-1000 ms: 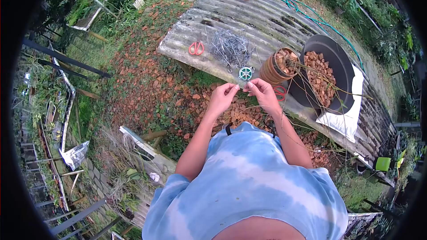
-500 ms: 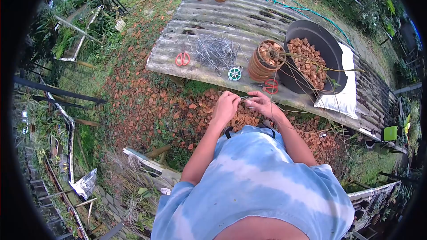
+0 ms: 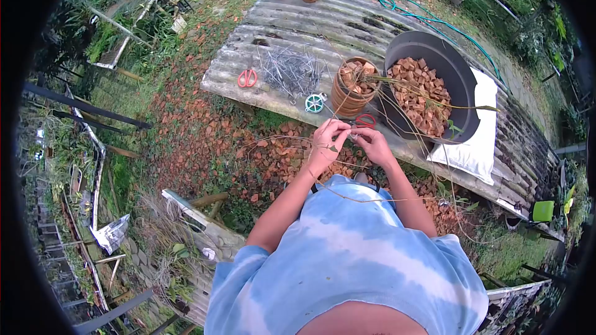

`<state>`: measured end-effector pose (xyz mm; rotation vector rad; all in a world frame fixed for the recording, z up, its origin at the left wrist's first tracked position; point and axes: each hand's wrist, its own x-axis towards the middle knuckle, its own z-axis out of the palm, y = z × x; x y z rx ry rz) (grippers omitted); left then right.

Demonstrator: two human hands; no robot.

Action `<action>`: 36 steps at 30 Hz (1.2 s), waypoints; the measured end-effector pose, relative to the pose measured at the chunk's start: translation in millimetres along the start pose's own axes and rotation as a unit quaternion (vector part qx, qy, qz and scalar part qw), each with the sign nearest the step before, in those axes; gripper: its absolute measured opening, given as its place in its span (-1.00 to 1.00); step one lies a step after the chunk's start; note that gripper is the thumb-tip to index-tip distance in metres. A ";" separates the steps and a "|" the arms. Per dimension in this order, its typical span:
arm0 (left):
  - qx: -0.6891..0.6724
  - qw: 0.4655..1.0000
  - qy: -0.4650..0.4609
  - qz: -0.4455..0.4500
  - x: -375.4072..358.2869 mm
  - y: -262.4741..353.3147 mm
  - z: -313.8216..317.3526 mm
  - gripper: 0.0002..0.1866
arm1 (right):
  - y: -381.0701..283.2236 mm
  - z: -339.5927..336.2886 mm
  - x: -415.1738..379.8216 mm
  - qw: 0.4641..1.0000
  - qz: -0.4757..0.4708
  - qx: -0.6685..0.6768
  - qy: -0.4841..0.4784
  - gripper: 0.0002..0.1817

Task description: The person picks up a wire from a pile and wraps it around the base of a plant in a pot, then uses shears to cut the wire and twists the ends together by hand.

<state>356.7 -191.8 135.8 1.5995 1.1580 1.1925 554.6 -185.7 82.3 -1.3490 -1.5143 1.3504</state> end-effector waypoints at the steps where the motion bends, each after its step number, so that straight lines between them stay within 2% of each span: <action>1: -0.004 1.000 0.021 -0.008 -0.2 -0.6 8.2 -0.82 | 1.9 -5.0 1.1 0.999 -0.031 -0.021 0.002 -0.75; 2: -0.031 0.999 0.027 -0.026 -0.5 -14.7 18.6 -0.66 | 3.0 -10.5 1.0 0.997 -0.062 -0.042 0.004 -0.74; 3: -0.082 0.992 0.072 -0.060 -0.7 -14.4 28.8 -0.59 | 0.1 -15.3 -0.4 0.994 -0.092 -0.064 0.004 -0.74; 5: -0.183 0.961 0.163 -0.125 -0.7 -13.5 47.9 -0.44 | -7.0 -27.4 -3.8 0.996 -0.063 -0.067 -0.015 -0.65; 6: -0.149 0.971 0.145 -0.119 1.8 -12.8 51.5 -0.30 | -13.8 -33.6 -4.2 0.996 -0.050 -0.068 -0.025 -0.60; 10: -0.134 0.978 0.102 -0.127 3.2 -6.7 69.1 -0.38 | -18.3 -53.8 -6.3 0.991 -0.102 -0.071 -0.057 -0.34; 13: -0.134 0.980 0.046 -0.136 12.4 2.7 71.9 -0.46 | -29.8 -63.4 -10.1 0.994 -0.078 -0.006 -0.072 -0.46; 14: -0.123 0.981 0.057 -0.140 12.7 7.9 73.9 -0.54 | -14.1 -65.9 -3.8 0.991 -0.094 -0.053 -0.078 -0.50; 16: -0.176 0.968 0.060 -0.169 16.7 11.6 74.8 -0.56 | 19.7 -69.5 10.2 0.978 -0.125 -0.146 -0.085 -0.58; 18: -0.236 0.950 0.063 -0.195 23.7 11.0 74.0 -0.62 | 23.7 -71.3 14.5 0.990 -0.107 -0.084 -0.046 -0.66; 20: -0.300 0.926 0.064 -0.221 29.7 7.7 71.2 -0.70 | -6.9 -65.3 9.2 0.998 -0.061 0.022 0.009 -0.80; 23: -0.342 0.910 0.095 -0.214 35.4 16.2 67.9 -0.77 | 6.6 -57.6 24.1 0.981 -0.057 0.177 0.056 -0.83; 27: -0.250 0.942 0.125 -0.187 55.0 6.1 62.4 -0.82 | -8.7 -65.6 28.6 0.998 0.028 0.041 0.043 -0.83; 30: -0.171 0.966 0.023 -0.193 72.0 -2.9 60.7 -0.83 | -9.8 -71.3 26.9 0.984 -0.083 -0.153 0.039 -0.81; 32: -0.137 0.968 -0.047 -0.205 83.1 -3.9 58.5 -0.81 | -8.1 -72.8 24.8 0.978 -0.141 -0.149 0.047 -0.81; 35: -0.095 0.966 -0.091 -0.223 97.8 -4.6 60.5 -0.78 | -0.4 -71.4 25.0 0.966 -0.195 -0.155 0.074 -0.78; 36: -0.090 0.967 -0.092 -0.221 101.4 -7.4 61.4 -0.68 | -1.1 -71.5 26.0 0.961 -0.209 -0.158 0.086 -0.76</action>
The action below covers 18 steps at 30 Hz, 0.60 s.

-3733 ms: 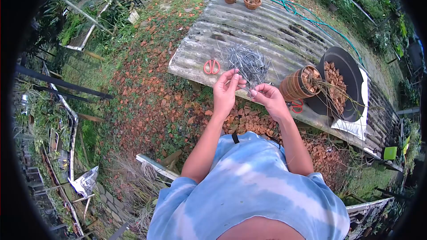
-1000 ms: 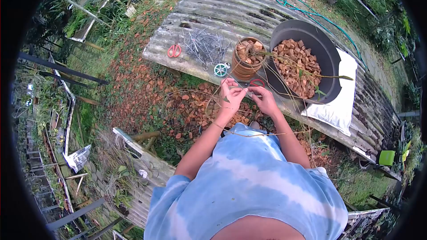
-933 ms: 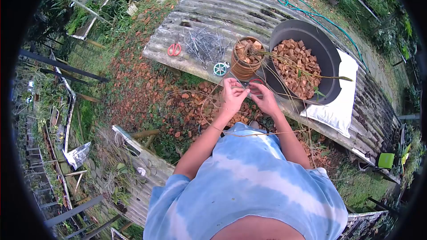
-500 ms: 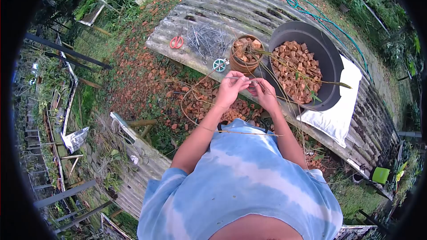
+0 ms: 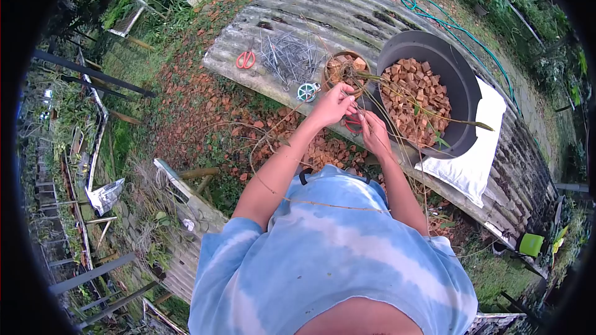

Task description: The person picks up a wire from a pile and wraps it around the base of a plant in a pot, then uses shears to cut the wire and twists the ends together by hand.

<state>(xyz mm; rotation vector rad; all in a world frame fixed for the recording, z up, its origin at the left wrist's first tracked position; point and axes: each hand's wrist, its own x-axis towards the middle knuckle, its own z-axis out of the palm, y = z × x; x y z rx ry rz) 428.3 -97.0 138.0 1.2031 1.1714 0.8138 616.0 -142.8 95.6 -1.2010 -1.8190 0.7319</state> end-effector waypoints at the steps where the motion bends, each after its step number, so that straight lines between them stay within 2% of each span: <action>1: 0.064 0.997 0.034 0.011 5.2 0.0 -3.2 -0.65 | 0.2 -2.0 1.6 0.998 0.061 0.016 -0.023 -0.74; 3: 0.189 0.976 0.099 0.035 11.1 3.6 -12.7 -0.58 | 1.2 -8.6 1.8 0.979 0.185 0.049 -0.068 -0.70; 5: 0.216 0.959 0.171 0.060 13.1 11.6 -24.6 -0.44 | 11.3 -13.1 -1.7 0.990 0.135 -0.017 -0.040 -0.67; 7: 0.342 0.907 0.172 0.177 22.4 6.4 -40.9 -0.25 | 22.4 -10.9 -8.9 0.992 0.123 -0.029 -0.005 -0.66; 10: 0.420 0.880 0.112 0.191 24.5 25.9 -35.9 -0.03 | 34.1 -8.4 -8.3 0.988 0.133 -0.078 -0.001 -0.63; 13: 0.438 0.874 0.130 0.165 41.1 32.9 -26.3 0.17 | 39.5 -3.7 -5.9 0.987 0.129 -0.101 0.006 -0.60; 14: 0.430 0.887 0.123 0.116 45.3 34.2 -24.4 0.33 | 40.2 0.0 -4.6 0.986 0.136 -0.091 0.015 -0.60; 16: 0.458 0.871 0.147 0.099 43.8 42.1 -15.6 0.37 | 41.6 7.1 -1.9 0.983 0.174 -0.060 0.022 -0.62; 18: 0.482 0.853 0.177 0.088 39.3 40.1 -3.0 0.41 | 36.8 11.5 -5.5 0.984 0.171 -0.033 0.044 -0.63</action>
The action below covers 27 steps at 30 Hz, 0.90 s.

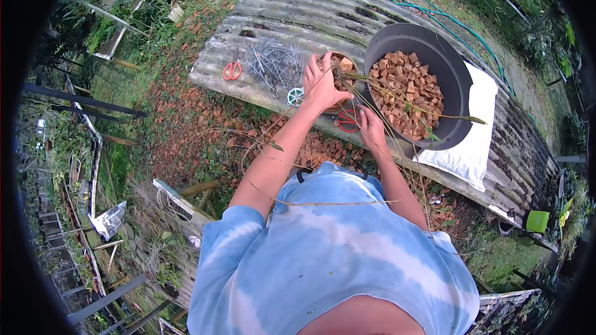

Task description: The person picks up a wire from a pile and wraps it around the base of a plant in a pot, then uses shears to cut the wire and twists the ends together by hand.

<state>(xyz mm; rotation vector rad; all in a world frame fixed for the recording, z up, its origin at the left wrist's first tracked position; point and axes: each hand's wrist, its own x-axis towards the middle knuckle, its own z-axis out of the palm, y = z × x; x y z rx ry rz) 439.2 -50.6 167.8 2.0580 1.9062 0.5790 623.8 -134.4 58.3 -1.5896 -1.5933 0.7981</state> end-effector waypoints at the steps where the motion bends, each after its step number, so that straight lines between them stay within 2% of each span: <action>1: 0.016 1.000 0.020 -0.008 -2.0 4.1 5.2 0.43 | -4.7 0.5 0.6 1.000 -0.003 0.015 0.009 -0.63; 5: 0.051 0.997 0.049 0.008 -2.3 12.2 14.3 0.35 | -16.2 -5.5 -1.6 1.000 0.013 0.015 0.007 -0.63; 8: -0.028 0.998 0.051 0.000 5.3 1.8 22.3 0.04 | -6.5 0.2 2.5 1.000 -0.009 0.019 0.023 -0.65; 11: -0.088 0.995 0.019 0.052 15.7 -24.4 28.7 -0.29 | -19.0 -3.8 -0.1 0.996 -0.051 0.069 0.023 -0.66; 12: -0.094 0.994 0.041 0.048 15.4 -26.6 29.1 -0.41 | -21.7 -1.8 0.9 0.995 -0.032 0.096 0.011 -0.67; 14: -0.089 0.994 0.043 0.054 16.5 -31.0 29.7 -0.40 | -26.8 1.4 4.9 0.989 0.005 0.148 -0.016 -0.69; 17: -0.094 0.993 0.045 0.049 18.1 -34.1 30.9 -0.42 | -28.3 -0.4 12.8 0.993 0.051 0.109 -0.021 -0.68; 18: -0.098 0.993 0.045 0.044 18.0 -34.5 30.8 -0.44 | -27.5 5.9 15.7 0.990 -0.002 0.138 0.017 -0.68; 24: -0.145 0.987 0.040 0.051 20.2 -40.8 25.6 -0.45 | -22.5 4.0 12.8 0.991 0.016 0.124 -0.039 -0.64; 27: -0.186 0.977 0.067 0.083 23.2 -39.1 19.6 -0.53 | -23.4 0.7 14.8 0.996 -0.009 0.084 -0.018 -0.63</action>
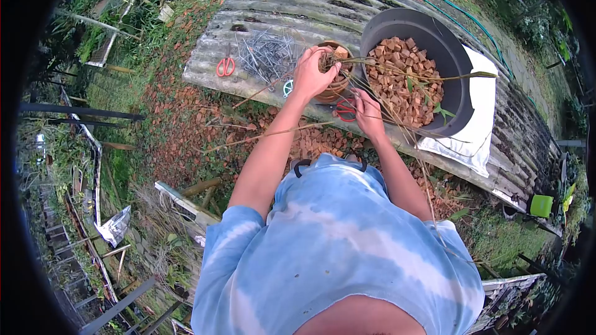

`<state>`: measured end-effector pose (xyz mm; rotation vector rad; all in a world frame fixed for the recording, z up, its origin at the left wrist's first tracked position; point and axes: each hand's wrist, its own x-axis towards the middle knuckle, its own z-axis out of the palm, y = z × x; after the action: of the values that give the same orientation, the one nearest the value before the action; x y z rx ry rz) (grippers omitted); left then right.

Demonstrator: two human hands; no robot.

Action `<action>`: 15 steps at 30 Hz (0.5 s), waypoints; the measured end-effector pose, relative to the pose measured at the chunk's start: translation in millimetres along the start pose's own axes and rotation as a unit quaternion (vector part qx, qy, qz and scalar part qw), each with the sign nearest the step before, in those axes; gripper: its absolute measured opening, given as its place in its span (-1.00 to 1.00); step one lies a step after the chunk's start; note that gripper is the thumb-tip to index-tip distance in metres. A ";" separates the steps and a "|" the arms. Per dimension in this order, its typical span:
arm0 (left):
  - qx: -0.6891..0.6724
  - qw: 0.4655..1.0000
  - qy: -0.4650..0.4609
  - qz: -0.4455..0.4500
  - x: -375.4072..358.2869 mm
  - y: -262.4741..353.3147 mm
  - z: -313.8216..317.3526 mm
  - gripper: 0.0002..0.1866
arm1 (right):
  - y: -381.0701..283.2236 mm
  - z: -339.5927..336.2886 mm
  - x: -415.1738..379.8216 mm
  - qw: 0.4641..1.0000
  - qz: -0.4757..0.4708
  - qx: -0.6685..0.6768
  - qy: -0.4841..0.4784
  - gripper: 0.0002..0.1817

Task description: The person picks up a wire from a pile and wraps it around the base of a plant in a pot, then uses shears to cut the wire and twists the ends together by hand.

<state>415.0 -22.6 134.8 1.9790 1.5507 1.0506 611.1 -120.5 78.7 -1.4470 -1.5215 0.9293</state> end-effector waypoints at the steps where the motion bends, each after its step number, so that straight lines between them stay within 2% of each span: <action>1: 0.003 1.000 0.009 0.013 -0.3 -0.2 -0.7 -0.56 | 1.8 0.7 1.7 1.000 -0.015 -0.024 0.005 -0.62; 3: -0.005 1.000 0.014 0.024 -2.5 -0.3 -2.0 -0.60 | -2.1 0.8 4.6 0.996 -0.042 -0.072 0.016 -0.62; 5: -0.027 0.999 0.007 0.020 -2.7 -1.4 -6.2 -0.62 | -14.1 0.2 0.6 0.998 -0.005 -0.058 -0.002 -0.63; 8: -0.074 0.996 -0.037 -0.033 0.0 -4.2 -12.1 -0.61 | -14.1 10.6 6.3 0.999 0.001 -0.052 -0.002 -0.66; 10: -0.059 0.998 -0.012 -0.008 -0.2 -11.2 -9.1 -0.60 | -24.3 13.2 16.2 0.997 -0.011 -0.082 -0.009 -0.66; 11: -0.055 0.998 0.005 0.006 -0.3 -12.4 -8.0 -0.63 | -38.3 9.2 17.0 0.997 0.035 -0.063 -0.025 -0.67; 12: -0.051 0.998 0.021 0.019 0.3 -12.2 -7.6 -0.65 | -37.7 11.6 20.8 0.996 0.027 -0.080 -0.011 -0.67; 15: -0.064 0.998 0.024 -0.010 -0.8 -11.9 -7.2 -0.64 | -44.7 11.5 30.7 0.994 0.010 -0.110 0.008 -0.68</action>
<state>401.8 -20.8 130.6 1.8625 1.4848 1.1662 582.9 -92.6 117.4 -1.6230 -1.6412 0.7764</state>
